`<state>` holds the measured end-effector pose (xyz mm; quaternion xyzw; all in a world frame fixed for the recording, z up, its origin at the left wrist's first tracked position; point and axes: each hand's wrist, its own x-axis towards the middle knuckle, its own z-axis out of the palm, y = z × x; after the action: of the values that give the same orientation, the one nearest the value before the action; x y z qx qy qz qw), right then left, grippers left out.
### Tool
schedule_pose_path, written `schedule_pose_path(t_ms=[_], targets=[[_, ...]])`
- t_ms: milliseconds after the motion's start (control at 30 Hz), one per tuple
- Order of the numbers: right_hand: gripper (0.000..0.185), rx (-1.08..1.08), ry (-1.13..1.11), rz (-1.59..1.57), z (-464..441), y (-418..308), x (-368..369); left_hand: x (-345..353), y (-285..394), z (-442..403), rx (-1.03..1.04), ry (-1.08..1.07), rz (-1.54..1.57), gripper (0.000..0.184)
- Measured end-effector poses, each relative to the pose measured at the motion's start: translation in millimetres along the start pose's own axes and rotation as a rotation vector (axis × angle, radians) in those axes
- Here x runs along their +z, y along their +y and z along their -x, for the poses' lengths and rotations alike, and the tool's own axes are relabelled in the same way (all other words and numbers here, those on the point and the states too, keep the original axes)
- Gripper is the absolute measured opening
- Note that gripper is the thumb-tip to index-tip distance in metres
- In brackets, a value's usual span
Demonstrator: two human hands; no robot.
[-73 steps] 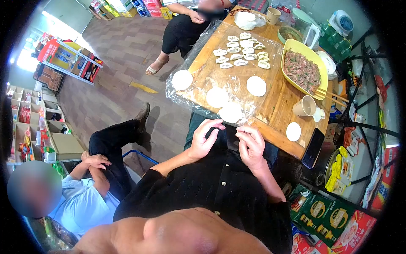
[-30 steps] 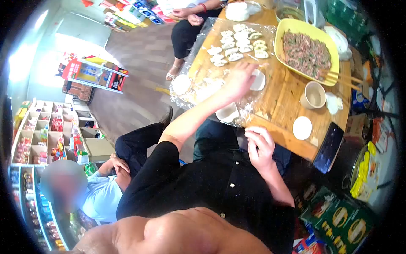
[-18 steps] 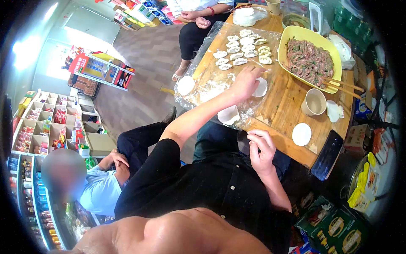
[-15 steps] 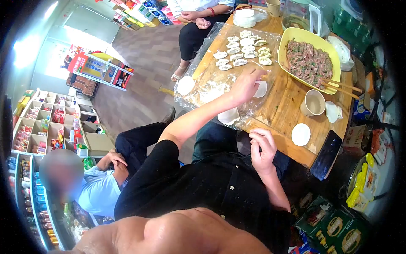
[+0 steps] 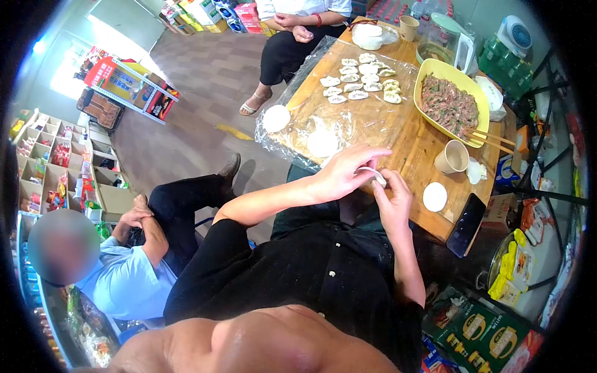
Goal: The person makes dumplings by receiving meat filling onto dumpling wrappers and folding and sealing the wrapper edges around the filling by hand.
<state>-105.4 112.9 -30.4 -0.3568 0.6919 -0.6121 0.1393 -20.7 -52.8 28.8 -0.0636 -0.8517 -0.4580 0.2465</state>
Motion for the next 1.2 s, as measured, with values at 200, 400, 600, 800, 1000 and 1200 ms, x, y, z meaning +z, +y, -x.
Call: schedule_pose_path(t_ms=[200, 400, 600, 800, 1000, 1200], targets=[[0.012, -0.100, -0.113, 0.196, -4.0, -45.1, 8.5, -13.2, -13.7, 32.5, -0.226, -0.019, 0.353, 0.068], [0.016, -0.388, -0.308, 0.380, -12.4, -75.2, 19.7, -11.9, -31.2, 55.1, -0.477, -0.277, 1.383, 0.100], [0.014, -0.438, -0.250, 0.669, -18.8, -63.7, 13.0, 14.0, -41.0, 78.3, -0.652, -0.106, 1.548, 0.044], [0.022, -0.260, -0.162, 0.556, -16.8, -55.4, -25.0, 20.0, -29.3, 70.2, -0.773, -0.084, 1.538, 0.046], [0.037, 0.120, 0.491, 0.129, -41.5, -21.1, -163.0, 18.3, -19.7, 73.9, -0.835, -0.111, 1.504, 0.052], [0.055, -0.042, 0.557, 0.155, -115.3, 1.2, -212.1, 24.1, -13.1, 72.4, -0.959, -0.039, 1.505, 0.048]])
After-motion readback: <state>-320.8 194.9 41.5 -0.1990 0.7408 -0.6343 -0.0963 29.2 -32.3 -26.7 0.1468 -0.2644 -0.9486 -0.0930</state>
